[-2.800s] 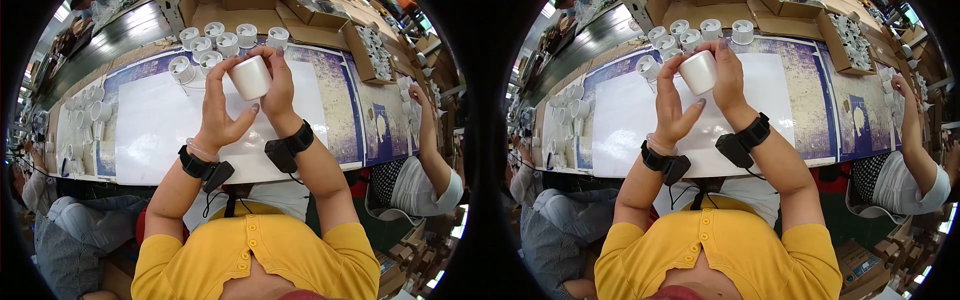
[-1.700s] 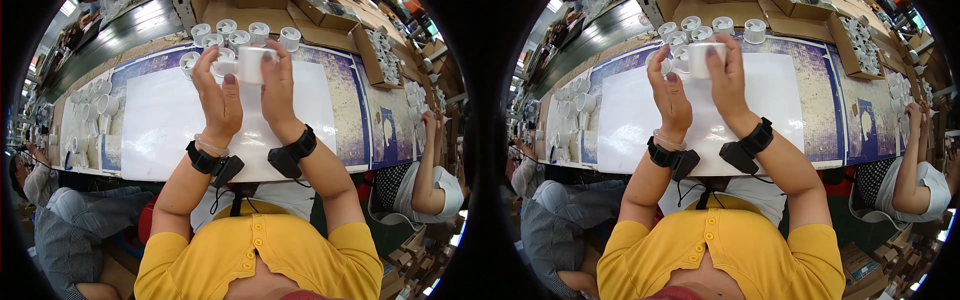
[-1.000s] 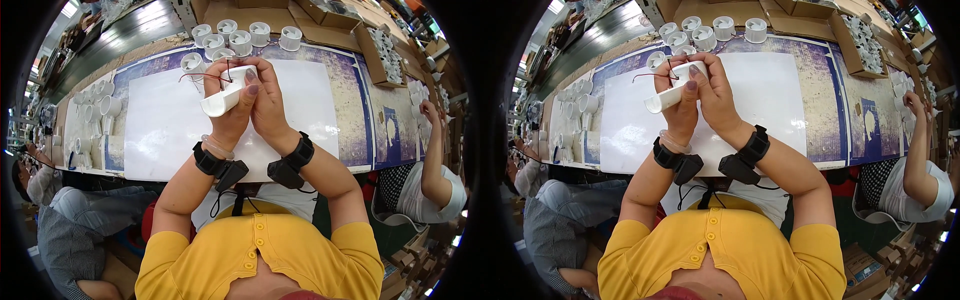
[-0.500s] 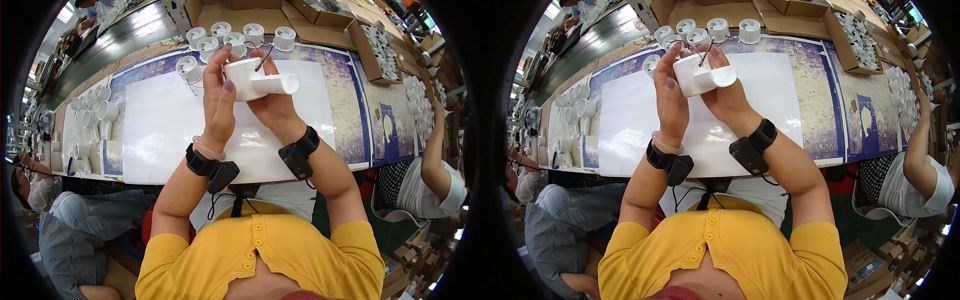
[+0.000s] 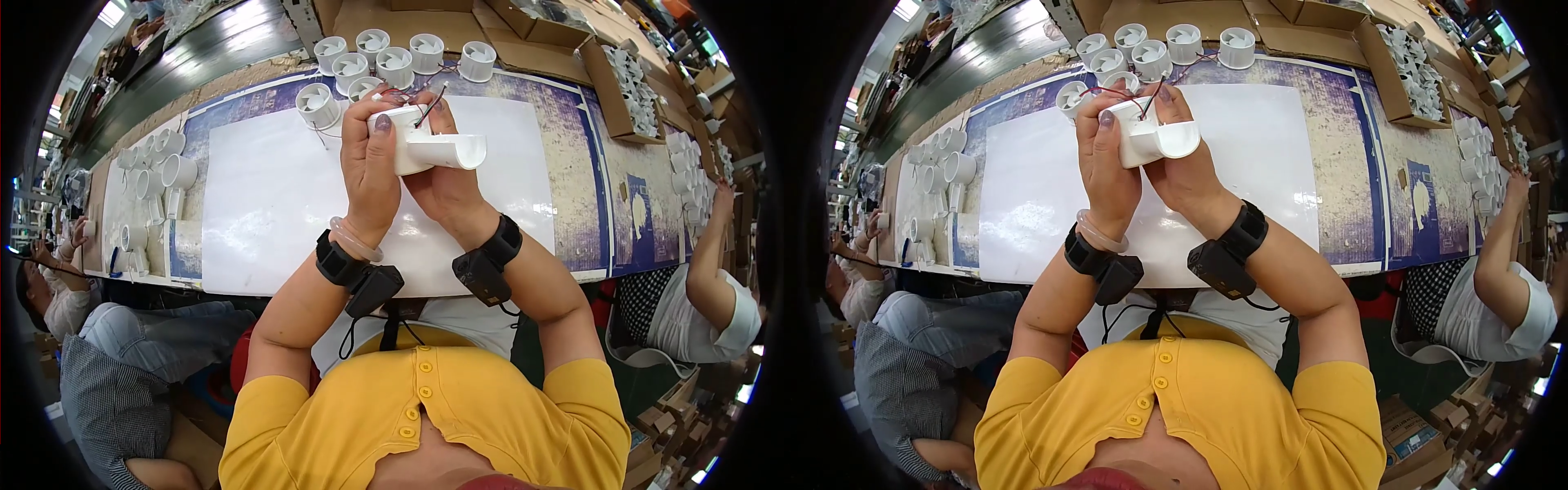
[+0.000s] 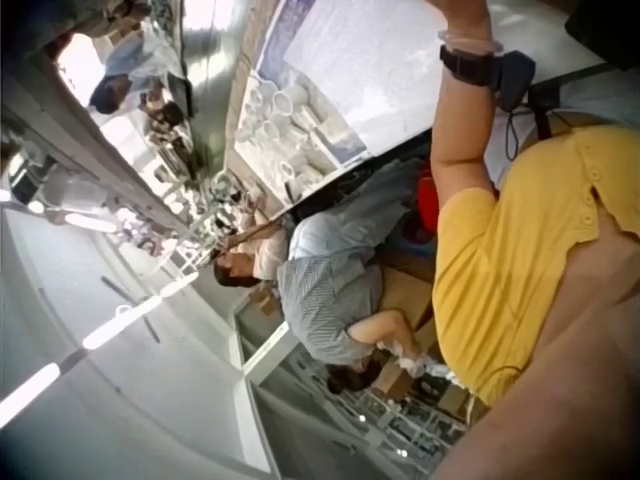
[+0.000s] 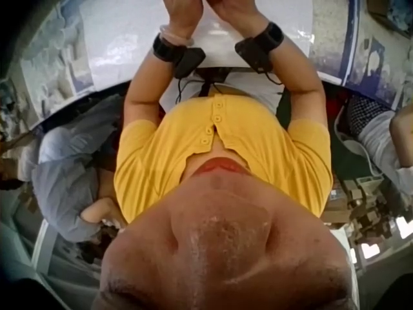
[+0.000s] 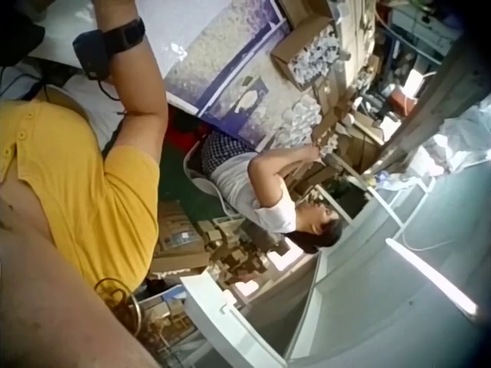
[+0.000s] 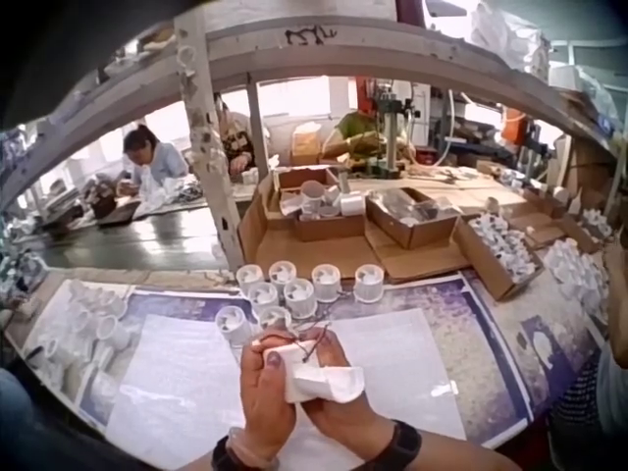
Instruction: The person assembles a fan housing by hand, picking up a white plastic cylinder and a fan unit, fitting the fan into the cylinder, and threading wires through the casing. They then align a second plastic component, press the pieces together, and place the unit on the table.
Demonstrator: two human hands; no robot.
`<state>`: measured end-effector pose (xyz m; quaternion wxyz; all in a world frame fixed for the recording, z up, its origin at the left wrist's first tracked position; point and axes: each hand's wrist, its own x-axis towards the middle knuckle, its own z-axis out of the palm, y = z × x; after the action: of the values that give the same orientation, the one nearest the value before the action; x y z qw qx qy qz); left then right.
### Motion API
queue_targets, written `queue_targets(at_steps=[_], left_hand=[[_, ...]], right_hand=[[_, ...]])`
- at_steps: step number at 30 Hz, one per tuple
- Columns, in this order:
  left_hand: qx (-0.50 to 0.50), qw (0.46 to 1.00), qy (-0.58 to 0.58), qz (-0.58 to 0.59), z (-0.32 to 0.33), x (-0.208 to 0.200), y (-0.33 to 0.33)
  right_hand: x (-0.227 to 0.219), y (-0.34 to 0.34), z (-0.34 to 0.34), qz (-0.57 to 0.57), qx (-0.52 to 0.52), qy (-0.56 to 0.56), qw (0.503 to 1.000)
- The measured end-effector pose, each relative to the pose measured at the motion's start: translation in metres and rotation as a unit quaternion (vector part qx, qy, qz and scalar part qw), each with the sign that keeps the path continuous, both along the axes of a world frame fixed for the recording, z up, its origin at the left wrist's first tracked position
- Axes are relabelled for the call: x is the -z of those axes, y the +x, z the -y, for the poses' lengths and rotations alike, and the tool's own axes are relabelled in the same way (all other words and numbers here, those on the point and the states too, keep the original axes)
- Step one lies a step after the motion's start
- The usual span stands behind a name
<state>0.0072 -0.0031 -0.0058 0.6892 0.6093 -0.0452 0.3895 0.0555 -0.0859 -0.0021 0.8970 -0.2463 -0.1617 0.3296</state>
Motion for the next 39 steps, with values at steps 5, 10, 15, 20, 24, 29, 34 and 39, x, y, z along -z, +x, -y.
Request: queue_targets(at_steps=[5,10,15,20,24,29,34,39], left_hand=[[0.123,0.988,-0.091,0.018,-0.006,-0.007,-0.007],[0.164,0.985,-0.059,-0.011,-0.012,0.002,-0.005],[0.185,0.977,-0.107,0.006,-0.009,0.004,-0.001],[0.124,0.992,-0.009,-0.005,-0.008,0.004,0.001],[0.160,0.986,0.035,0.018,-0.013,-0.006,0.001],[0.194,0.980,-0.051,-0.002,-0.008,0.003,0.001],[0.188,0.981,-0.048,0.019,-0.002,0.004,0.000],[0.172,0.984,-0.049,0.022,-0.005,0.008,0.001]], right_hand=[[-0.006,0.007,0.005,-0.055,-0.043,0.008,0.998],[-0.005,0.016,0.011,-0.155,-0.088,0.047,0.983],[-0.004,0.014,0.010,-0.155,-0.048,0.037,0.986],[0.005,0.029,0.016,-0.151,-0.130,0.059,0.978],[0.002,0.031,0.017,-0.210,-0.172,0.088,0.958],[0.001,0.028,0.015,-0.134,-0.067,0.067,0.986],[0.005,0.026,0.018,-0.124,-0.056,0.087,0.987],[0.009,0.020,0.011,-0.091,0.039,0.067,0.993]])
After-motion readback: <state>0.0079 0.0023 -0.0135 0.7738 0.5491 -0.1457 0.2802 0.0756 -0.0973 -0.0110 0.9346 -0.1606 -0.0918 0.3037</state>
